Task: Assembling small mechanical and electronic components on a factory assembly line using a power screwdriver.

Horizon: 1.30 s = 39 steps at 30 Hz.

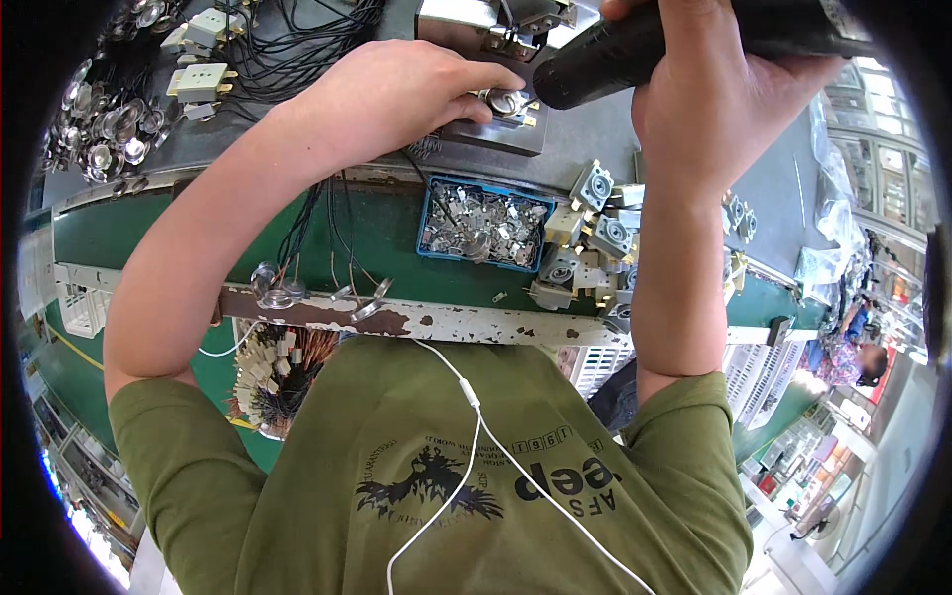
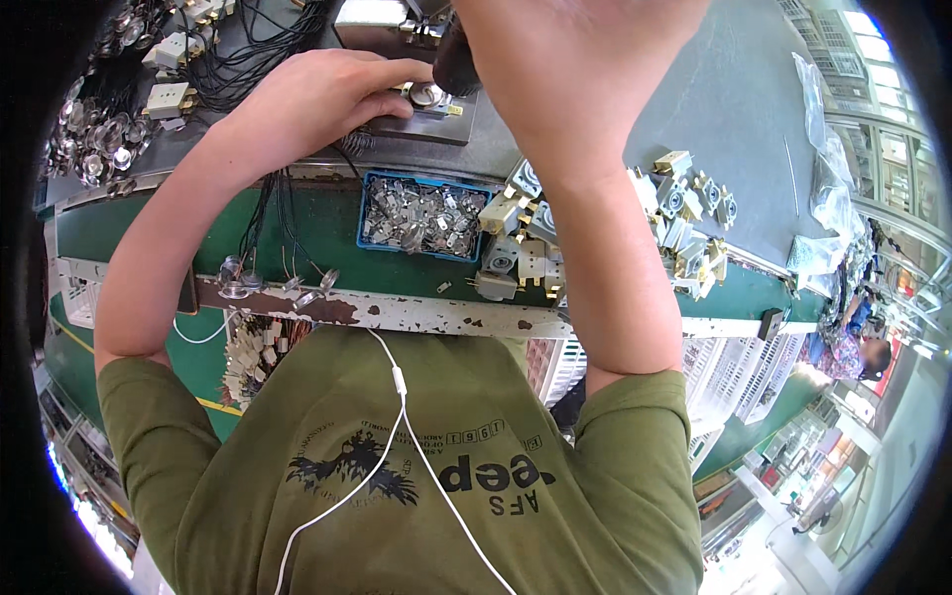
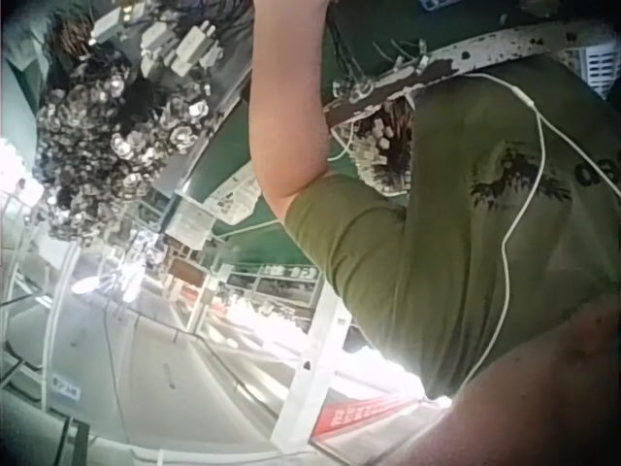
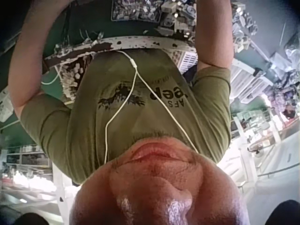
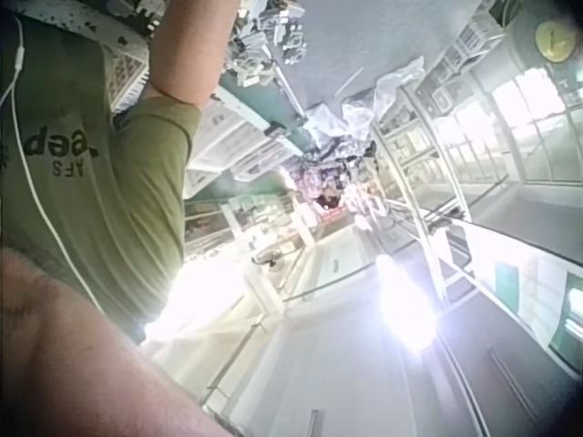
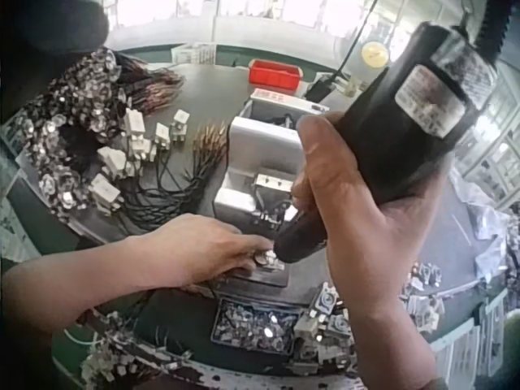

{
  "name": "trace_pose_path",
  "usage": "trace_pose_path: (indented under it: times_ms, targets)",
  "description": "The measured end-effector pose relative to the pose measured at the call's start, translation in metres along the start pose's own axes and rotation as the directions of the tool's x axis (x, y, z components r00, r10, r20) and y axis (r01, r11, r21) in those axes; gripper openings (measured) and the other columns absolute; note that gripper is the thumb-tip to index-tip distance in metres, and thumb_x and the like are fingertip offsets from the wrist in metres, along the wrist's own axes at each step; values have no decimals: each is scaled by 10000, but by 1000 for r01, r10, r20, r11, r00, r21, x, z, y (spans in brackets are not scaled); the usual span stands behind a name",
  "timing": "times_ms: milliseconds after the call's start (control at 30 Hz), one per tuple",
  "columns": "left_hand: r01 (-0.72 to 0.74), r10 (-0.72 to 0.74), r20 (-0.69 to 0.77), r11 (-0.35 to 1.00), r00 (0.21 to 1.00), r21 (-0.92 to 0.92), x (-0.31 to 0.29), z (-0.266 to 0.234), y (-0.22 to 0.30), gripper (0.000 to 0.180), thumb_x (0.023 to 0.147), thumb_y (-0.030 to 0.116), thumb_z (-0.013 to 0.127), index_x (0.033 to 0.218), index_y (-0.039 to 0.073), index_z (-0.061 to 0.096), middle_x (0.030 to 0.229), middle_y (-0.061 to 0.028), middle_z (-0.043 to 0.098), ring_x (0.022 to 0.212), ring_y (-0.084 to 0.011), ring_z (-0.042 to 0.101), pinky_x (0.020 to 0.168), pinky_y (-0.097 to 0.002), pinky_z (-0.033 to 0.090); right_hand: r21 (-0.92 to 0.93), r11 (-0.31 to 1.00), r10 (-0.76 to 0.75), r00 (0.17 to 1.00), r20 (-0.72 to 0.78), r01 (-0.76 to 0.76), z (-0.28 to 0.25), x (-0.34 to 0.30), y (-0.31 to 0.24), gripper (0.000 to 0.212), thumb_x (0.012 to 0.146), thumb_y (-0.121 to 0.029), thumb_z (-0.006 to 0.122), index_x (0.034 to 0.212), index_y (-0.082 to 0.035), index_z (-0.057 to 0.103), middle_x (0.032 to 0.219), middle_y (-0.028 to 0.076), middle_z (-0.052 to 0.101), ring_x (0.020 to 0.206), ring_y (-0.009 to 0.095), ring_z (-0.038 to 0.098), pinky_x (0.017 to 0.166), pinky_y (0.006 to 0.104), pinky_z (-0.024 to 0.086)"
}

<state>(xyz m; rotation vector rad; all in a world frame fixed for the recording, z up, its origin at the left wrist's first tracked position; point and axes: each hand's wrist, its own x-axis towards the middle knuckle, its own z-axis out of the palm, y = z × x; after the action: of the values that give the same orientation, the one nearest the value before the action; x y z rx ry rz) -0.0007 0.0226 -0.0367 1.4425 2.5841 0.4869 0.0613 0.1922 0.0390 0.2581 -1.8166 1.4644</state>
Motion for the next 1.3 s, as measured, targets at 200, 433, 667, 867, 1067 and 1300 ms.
trace_pose_path:
  times_ms: [200,433,667,867,1067,1300]
  targets:
    - [-45,45,-24,999,999,3,0,3,-3,371,980,353,645,1337,252,657,1034,-97,741,945,-331,717,801,-456,578,47,997,-65,992,104,60,-1,-8,-1,217,927,-23,766,1074,34,617,787,72,694,594,120,651,524,248,518]
    - [-43,42,-20,999,999,-5,-3,10,-9,348,994,297,633,1324,188,621,1011,-112,721,981,-333,691,841,-452,558,21,999,-37,999,-8,37,10,-11,5,282,900,5,789,1098,15,587,894,97,712,619,128,671,518,256,538]
    - [-80,79,123,997,989,5,3,-19,8,276,1007,252,599,1221,80,630,964,-151,720,941,-347,702,786,-452,557,77,983,-173,981,90,167,14,-11,15,450,885,11,793,1231,-16,507,915,72,708,653,98,662,545,233,526]
    - [-40,27,170,996,985,73,7,-12,5,333,1017,304,587,1287,112,614,1002,-149,725,967,-349,705,796,-455,560,246,960,-161,983,93,134,11,2,22,447,901,-29,782,1245,-26,496,1046,79,734,740,88,677,591,227,553]
    - [-29,34,-63,997,997,76,-5,4,-1,347,1006,364,611,1311,202,652,1025,-107,733,970,-322,710,799,-449,572,194,974,-134,987,91,114,-12,10,8,393,912,-66,783,1225,-14,551,1000,81,727,716,119,691,586,264,563]
    - [-21,21,-24,1000,999,19,-3,-5,5,342,997,355,631,1303,206,656,1021,-82,735,983,-300,707,814,-428,571,-3,992,-123,978,169,125,-37,21,-17,274,936,-87,760,1149,8,618,940,108,732,647,137,681,553,268,549]
